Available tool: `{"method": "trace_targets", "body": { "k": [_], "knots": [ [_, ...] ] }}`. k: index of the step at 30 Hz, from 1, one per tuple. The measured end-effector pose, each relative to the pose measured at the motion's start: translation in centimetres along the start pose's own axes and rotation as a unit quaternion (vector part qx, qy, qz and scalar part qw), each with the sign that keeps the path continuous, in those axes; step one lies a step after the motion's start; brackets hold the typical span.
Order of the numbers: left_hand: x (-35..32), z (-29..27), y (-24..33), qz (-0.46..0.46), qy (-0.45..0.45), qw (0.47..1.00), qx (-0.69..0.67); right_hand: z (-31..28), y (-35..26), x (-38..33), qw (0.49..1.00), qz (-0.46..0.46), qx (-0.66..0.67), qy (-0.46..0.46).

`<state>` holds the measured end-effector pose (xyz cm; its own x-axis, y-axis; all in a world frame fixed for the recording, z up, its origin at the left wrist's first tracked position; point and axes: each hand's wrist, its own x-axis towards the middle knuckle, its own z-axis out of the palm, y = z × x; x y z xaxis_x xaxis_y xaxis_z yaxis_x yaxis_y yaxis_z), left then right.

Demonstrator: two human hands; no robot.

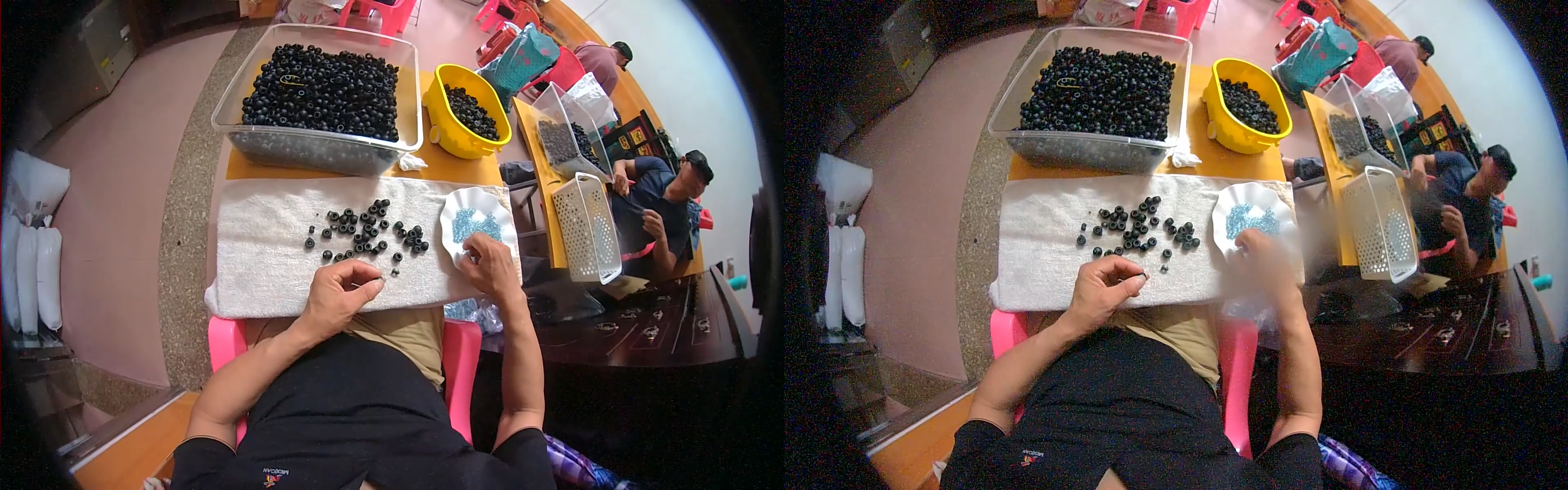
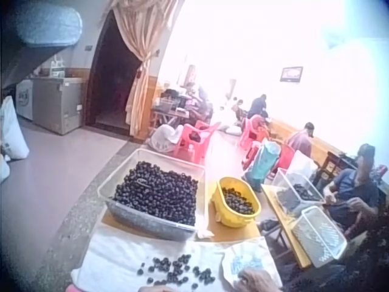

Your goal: Inspecting and sorting small black round parts or beads on a white towel.

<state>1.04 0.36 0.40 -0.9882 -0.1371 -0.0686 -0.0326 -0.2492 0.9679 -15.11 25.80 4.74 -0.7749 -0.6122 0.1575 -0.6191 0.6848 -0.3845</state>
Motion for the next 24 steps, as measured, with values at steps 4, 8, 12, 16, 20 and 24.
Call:
{"method": "trace_targets", "body": {
  "k": [4, 8, 12, 16, 20, 24],
  "knots": [
    [0.0, 0.0, 0.1, -0.006, 0.002, 1.0, -0.01, 0.2, 0.4, -0.2, 1.0, 0.013, 0.005, 0.004],
    [0.0, -0.1, 0.1, -0.006, 0.002, 1.0, -0.005, 0.5, 0.9, -0.3, 1.0, -0.007, -0.011, 0.008],
    [-0.1, -0.2, 0.1, -0.009, 0.003, 1.0, -0.013, 0.4, 0.8, -0.1, 1.0, 0.023, -0.01, -0.016],
    [-0.1, -0.4, -0.1, -0.01, 0.001, 0.999, -0.03, 0.3, 0.2, 0.2, 0.999, 0.02, -0.029, 0.015],
    [-0.1, -0.2, 0.0, -0.014, -0.003, 0.999, -0.029, 0.7, 1.5, 0.1, 0.999, 0.0, -0.038, 0.008],
    [-0.2, -0.3, 0.2, -0.028, 0.0, 0.999, -0.022, 0.5, 1.2, 0.4, 0.999, 0.017, -0.039, -0.014]
  ]
}}
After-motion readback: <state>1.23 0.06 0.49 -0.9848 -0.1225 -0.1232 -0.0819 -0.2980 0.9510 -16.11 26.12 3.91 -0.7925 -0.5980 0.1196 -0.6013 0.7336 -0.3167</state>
